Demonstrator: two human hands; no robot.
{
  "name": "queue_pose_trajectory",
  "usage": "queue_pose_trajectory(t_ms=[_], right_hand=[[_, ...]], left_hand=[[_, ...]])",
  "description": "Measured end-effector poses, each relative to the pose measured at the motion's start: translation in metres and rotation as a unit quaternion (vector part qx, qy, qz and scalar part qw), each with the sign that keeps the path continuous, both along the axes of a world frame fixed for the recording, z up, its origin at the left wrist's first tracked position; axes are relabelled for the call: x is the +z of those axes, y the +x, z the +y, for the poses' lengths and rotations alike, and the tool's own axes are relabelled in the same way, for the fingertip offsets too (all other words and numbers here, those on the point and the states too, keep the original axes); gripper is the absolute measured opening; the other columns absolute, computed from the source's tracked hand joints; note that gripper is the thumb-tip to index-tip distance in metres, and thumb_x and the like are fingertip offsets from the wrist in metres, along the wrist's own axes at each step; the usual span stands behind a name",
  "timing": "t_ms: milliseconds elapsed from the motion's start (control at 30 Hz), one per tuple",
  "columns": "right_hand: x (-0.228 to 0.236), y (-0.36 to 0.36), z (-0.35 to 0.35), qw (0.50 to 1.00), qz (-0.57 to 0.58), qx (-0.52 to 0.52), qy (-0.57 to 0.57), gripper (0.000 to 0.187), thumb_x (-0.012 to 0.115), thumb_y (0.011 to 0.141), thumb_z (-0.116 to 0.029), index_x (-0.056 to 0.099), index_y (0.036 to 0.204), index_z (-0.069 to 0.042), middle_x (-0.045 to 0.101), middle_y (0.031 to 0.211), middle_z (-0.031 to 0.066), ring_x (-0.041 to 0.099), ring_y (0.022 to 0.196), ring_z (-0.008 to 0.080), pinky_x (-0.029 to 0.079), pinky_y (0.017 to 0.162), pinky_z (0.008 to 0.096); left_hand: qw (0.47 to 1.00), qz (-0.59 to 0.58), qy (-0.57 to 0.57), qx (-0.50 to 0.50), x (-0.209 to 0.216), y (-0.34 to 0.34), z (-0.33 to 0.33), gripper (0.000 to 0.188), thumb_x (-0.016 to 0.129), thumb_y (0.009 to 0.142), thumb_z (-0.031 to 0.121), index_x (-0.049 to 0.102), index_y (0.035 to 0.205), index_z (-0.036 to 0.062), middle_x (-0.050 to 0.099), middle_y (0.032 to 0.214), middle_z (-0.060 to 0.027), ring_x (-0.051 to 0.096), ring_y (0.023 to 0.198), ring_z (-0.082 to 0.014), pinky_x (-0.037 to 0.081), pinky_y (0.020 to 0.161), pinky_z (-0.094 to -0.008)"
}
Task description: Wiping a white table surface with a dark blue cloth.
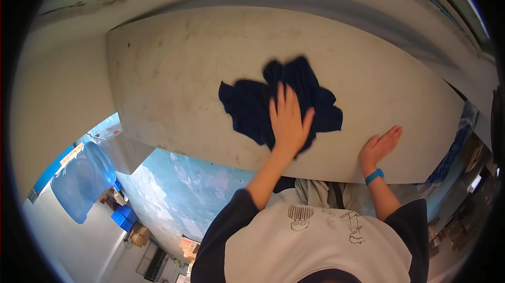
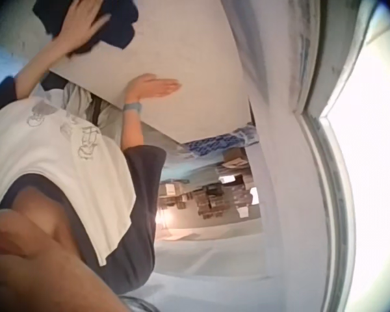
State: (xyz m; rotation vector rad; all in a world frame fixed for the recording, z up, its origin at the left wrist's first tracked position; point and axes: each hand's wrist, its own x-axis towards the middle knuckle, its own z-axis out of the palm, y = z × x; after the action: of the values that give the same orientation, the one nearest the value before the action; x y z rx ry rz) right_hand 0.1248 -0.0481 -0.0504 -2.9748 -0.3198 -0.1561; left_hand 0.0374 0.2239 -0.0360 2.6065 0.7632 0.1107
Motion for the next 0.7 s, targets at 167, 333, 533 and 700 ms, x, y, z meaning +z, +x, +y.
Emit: queue_pose_trajectory(t_ms=[167, 333, 533, 700], right_hand=[[0.004, 0.003, 0.005, 1.0, -0.003, -0.004, 0.011, 0.07, 0.041, 0.094, -0.022, 0.018, 0.154, 0.005, 0.02, 0.16, 0.0253, 0.017, 0.148, 0.0416, 0.011, 0.119, 0.0516], [-0.001, -0.001, 0.013, 1.0, -0.005, 0.014, 0.02, 0.069, 0.044, 0.093, -0.015, 0.02, 0.154, 0.004, 0.02, 0.159, 0.0264, 0.019, 0.147, 0.0419, 0.012, 0.12, 0.0503], [0.0, -0.001, 0.004, 1.0, -0.001, -0.012, 0.011, 0.071, 0.042, 0.092, -0.021, 0.018, 0.154, 0.004, 0.02, 0.16, 0.0249, 0.018, 0.148, 0.0399, 0.012, 0.119, 0.051], [0.004, -0.003, 0.013, 1.0, 0.008, 0.003, 0.023, 0.072, 0.041, 0.091, -0.021, 0.017, 0.155, 0.004, 0.018, 0.161, 0.0243, 0.017, 0.149, 0.0395, 0.011, 0.119, 0.0515]], left_hand=[[0.994, -0.067, 0.074, -0.036, -0.006, 0.067, 0.06, 0.065, 0.061, 0.088, 0.043, 0.057, 0.126, -0.0094, 0.051, 0.139, -0.0224, 0.04, 0.135, -0.0397, 0.027, 0.112, -0.0573], [0.993, -0.075, 0.087, 0.035, -0.004, 0.096, 0.065, 0.071, 0.058, 0.089, 0.034, 0.039, 0.146, -0.005, 0.035, 0.155, -0.0192, 0.029, 0.145, -0.036, 0.023, 0.116, -0.051], [0.987, -0.122, -0.064, -0.081, -0.007, 0.043, 0.06, 0.065, 0.06, 0.077, 0.026, 0.054, 0.129, -0.0112, 0.048, 0.14, -0.0294, 0.036, 0.137, -0.0454, 0.022, 0.118, -0.0552], [0.988, -0.122, 0.098, 0.017, 0.001, 0.106, 0.087, 0.063, 0.056, 0.083, 0.023, 0.049, 0.135, -0.0116, 0.041, 0.149, -0.0252, 0.03, 0.144, -0.0378, 0.027, 0.116, -0.0504]])
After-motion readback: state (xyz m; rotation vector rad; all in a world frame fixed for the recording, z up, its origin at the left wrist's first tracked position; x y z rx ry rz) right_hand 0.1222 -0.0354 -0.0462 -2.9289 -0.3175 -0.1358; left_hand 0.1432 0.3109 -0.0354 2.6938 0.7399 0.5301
